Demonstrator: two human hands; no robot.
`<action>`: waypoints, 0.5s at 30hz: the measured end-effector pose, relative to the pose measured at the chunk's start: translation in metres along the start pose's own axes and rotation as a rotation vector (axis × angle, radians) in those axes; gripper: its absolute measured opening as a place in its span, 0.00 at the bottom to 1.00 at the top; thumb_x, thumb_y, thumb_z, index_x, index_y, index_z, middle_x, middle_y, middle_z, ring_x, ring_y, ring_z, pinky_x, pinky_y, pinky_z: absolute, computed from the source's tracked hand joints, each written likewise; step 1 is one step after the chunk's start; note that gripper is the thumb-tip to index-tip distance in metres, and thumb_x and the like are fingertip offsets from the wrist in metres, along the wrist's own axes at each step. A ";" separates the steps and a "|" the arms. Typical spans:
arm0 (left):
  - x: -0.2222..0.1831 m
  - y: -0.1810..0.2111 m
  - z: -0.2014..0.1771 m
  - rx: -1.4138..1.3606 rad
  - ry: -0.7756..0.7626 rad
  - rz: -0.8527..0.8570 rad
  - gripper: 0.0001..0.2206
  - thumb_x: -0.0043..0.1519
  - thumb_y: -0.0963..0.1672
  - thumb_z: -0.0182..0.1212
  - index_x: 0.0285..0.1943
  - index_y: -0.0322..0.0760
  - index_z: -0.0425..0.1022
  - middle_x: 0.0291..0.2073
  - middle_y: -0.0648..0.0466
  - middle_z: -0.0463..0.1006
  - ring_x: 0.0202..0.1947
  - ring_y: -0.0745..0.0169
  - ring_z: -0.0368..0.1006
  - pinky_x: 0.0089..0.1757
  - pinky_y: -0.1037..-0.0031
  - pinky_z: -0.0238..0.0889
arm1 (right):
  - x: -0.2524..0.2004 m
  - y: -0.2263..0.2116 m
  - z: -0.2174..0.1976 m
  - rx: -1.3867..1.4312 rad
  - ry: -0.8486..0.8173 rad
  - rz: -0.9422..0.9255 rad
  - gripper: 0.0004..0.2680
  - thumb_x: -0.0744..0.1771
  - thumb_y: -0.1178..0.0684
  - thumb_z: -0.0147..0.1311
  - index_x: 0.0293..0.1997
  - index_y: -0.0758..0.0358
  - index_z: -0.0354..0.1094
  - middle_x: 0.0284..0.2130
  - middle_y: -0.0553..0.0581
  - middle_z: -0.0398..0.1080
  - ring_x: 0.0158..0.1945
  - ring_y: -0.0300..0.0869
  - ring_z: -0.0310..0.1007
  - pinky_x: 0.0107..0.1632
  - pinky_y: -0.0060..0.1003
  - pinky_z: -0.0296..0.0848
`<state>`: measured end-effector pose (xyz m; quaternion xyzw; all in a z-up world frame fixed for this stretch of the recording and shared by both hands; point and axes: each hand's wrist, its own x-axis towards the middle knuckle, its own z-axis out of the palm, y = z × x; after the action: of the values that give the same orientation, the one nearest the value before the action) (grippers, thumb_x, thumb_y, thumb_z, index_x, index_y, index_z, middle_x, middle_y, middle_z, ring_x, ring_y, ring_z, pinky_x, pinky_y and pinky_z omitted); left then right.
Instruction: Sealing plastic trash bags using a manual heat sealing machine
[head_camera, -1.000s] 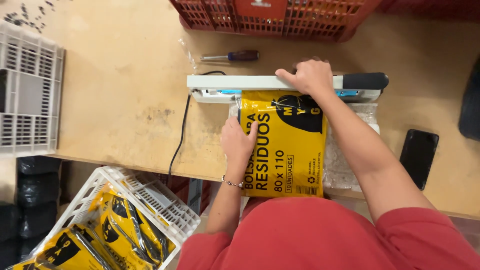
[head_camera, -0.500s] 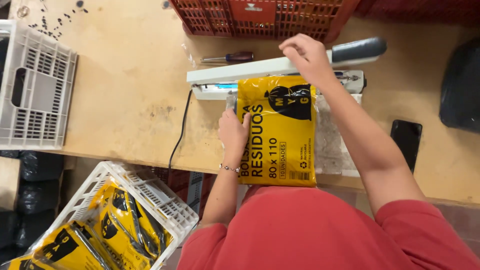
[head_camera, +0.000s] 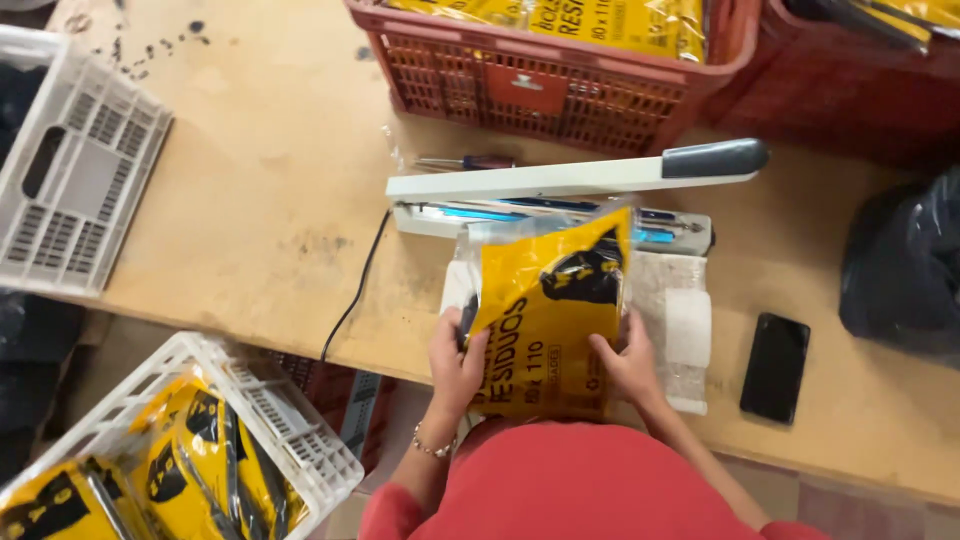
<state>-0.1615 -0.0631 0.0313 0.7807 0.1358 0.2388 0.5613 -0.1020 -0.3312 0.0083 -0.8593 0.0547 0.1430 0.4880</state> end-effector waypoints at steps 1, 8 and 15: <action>0.001 0.012 -0.009 -0.038 0.001 0.096 0.10 0.59 0.45 0.70 0.34 0.41 0.70 0.20 0.56 0.68 0.22 0.57 0.69 0.30 0.74 0.65 | 0.011 0.027 0.011 0.161 -0.071 0.012 0.23 0.65 0.47 0.63 0.66 0.62 0.60 0.55 0.72 0.70 0.60 0.64 0.69 0.61 0.61 0.68; 0.010 0.067 -0.086 0.193 0.361 0.470 0.17 0.58 0.47 0.71 0.50 0.35 0.74 0.41 0.47 0.75 0.35 0.53 0.70 0.37 0.69 0.69 | 0.089 -0.062 0.029 0.045 0.084 -0.004 0.12 0.63 0.36 0.66 0.49 0.35 0.76 0.32 0.41 0.75 0.38 0.39 0.75 0.51 0.41 0.69; -0.056 0.020 -0.163 0.468 0.610 0.268 0.12 0.61 0.45 0.66 0.48 0.34 0.72 0.39 0.43 0.71 0.40 0.37 0.70 0.42 0.55 0.68 | 0.272 -0.173 0.101 -0.203 -0.362 -0.282 0.10 0.67 0.40 0.61 0.52 0.42 0.73 0.34 0.45 0.72 0.38 0.41 0.73 0.50 0.41 0.68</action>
<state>-0.2952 0.0357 0.0791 0.7916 0.2437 0.4930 0.2663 0.1785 -0.1434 0.0203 -0.8636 -0.1686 0.2297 0.4160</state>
